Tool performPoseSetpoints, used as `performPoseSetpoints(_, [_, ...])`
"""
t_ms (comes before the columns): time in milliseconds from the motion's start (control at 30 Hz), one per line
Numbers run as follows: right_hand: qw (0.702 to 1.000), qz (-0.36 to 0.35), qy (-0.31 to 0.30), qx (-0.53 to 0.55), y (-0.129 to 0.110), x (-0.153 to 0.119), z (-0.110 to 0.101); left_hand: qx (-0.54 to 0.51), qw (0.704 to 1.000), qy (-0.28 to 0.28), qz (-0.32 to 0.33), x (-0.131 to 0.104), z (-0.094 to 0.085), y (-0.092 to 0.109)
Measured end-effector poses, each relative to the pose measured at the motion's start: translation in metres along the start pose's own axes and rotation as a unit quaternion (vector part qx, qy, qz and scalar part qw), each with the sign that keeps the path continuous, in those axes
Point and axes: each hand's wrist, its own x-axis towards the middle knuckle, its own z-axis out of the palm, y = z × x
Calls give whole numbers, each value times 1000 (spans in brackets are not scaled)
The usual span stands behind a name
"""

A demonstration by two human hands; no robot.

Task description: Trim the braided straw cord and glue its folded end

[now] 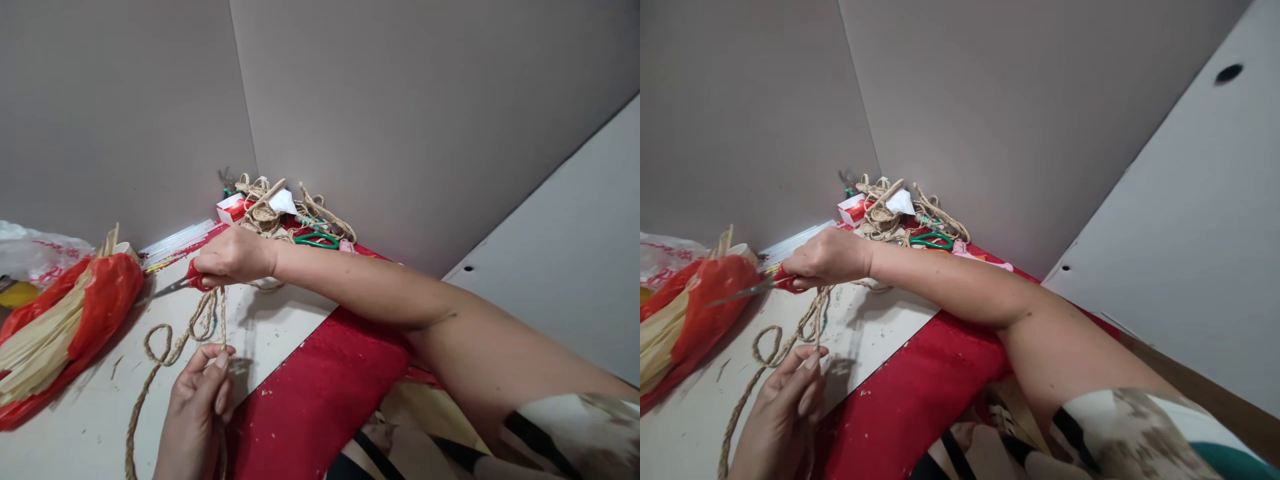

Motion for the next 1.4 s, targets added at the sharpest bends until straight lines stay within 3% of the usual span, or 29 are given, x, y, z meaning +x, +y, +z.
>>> performPoseSetpoints(133, [984, 170, 27, 50, 12, 3, 8, -12, 1000, 29, 0, 20, -16, -5])
performPoseSetpoints(200, [961, 257, 75, 72, 11, -5, 3, -21, 999, 33, 5, 27, -22, -6])
performPoseSetpoints(267, [948, 296, 89, 77, 1, -18, -6, -29, 999, 36, 9, 31, -24, -6])
performPoseSetpoints(433, [968, 206, -112, 86, -43, -58, -7, -45, 998, 38, 2, 31, -20, -5])
performPoseSetpoints(500, [967, 192, -150, 73, -56, -67, 3, -45, 998, 44, -3, 30, -19, -5])
performPoseSetpoints(667, [970, 163, -176, 48, -59, -73, 18, -34, 997, 71, -9, 27, -14, -7])
performPoseSetpoints(1067, [939, 165, -291, 75, -55, -73, 15, -20, 992, 119, -23, 28, -11, -11])
performPoseSetpoints(1267, [935, 246, -232, 107, -46, -78, 11, -42, 987, 152, -26, 25, -4, -7])
performPoseSetpoints(1400, [931, 248, -238, 124, -48, -79, 10, -44, 985, 163, -26, 24, 0, -4])
